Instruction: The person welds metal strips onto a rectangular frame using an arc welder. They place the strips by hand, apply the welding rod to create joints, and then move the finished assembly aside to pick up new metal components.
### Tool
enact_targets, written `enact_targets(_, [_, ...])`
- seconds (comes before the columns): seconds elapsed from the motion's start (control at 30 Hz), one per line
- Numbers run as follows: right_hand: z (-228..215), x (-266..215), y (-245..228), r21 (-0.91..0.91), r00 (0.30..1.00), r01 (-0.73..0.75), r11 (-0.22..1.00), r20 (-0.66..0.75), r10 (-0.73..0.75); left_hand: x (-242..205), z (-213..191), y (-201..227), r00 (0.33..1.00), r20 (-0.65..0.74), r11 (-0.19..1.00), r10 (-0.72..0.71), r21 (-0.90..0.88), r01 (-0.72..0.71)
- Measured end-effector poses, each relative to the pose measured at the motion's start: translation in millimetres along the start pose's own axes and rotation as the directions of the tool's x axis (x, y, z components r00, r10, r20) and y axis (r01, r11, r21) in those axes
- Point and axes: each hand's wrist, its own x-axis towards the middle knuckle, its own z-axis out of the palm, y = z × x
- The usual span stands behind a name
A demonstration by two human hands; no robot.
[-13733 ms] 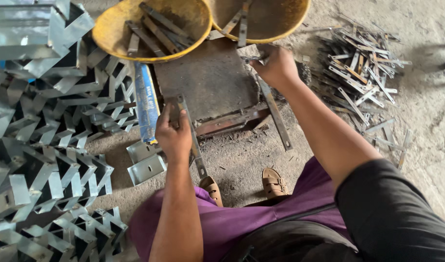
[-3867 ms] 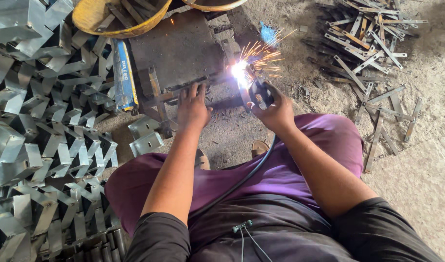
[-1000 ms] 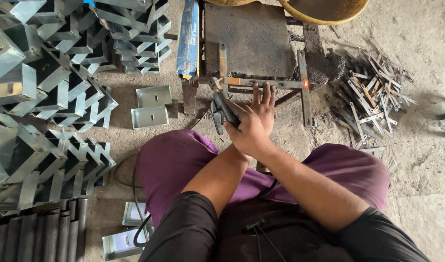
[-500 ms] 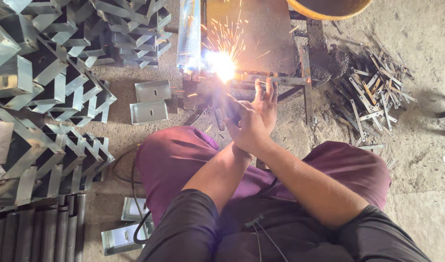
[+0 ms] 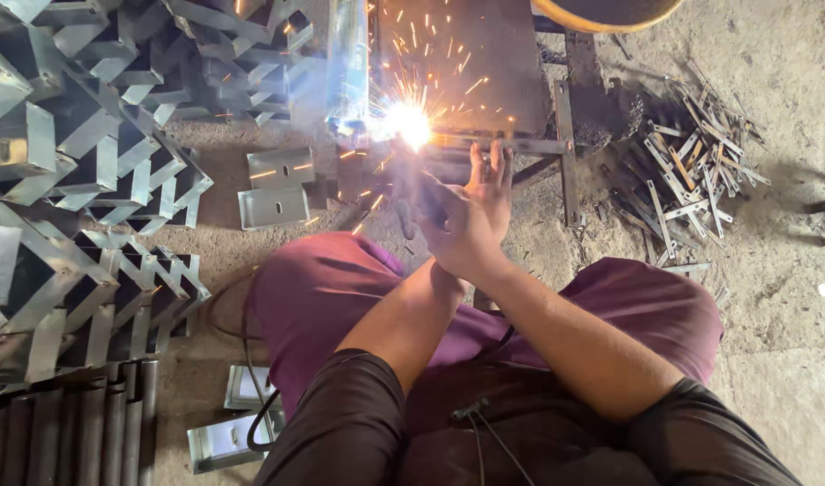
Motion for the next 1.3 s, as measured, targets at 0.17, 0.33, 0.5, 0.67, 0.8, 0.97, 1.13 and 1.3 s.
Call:
enact_targets(0.17, [-5,-1,-1,0.017,1.0,-0.011,1.0,0.018,0.01,0,11,2,0.988,0.08,0.971,0.133,0.189,-0.146])
enact_targets(0.33, [-5,-1,-5,0.084,1.0,-0.013,0.996,-0.004,0.013,9,16,58,0.943,0.102,0.143,-0.318,0.988,-0.059])
enact_targets(0.5, [-7,-1,-8,0.071,0.999,-0.051,0.996,0.009,0.051,12,41,71,0.966,-0.011,0.927,-0.26,0.276,0.253])
enact_targets(0.67, [-5,-1,-4,0.06,0.998,-0.062,0.996,0.016,0.062,12,31,70,0.94,0.125,0.276,-0.317,0.961,-0.035])
enact_targets(0.8, [-3,-2,0,0.034,0.998,-0.065,0.997,-0.007,0.065,8,19,57,0.918,0.343,-0.177,-0.2,0.909,-0.378])
enact_targets(0.97, [-3,-3,8,0.102,0.999,-0.041,0.994,0.012,0.04,8,21,58,0.941,0.218,-0.193,-0.259,0.943,-0.272])
enact_targets(1.13, [-2,-5,8,-0.235,0.994,0.006,0.972,-0.102,-0.031,7,19,60,0.916,0.196,-0.297,-0.35,0.904,-0.307])
enact_targets(1.3, [-9,-3,-1,-0.168,0.983,-0.175,0.97,-0.074,0.165,-7,11,41,0.906,0.113,-0.262,-0.407,0.936,-0.235])
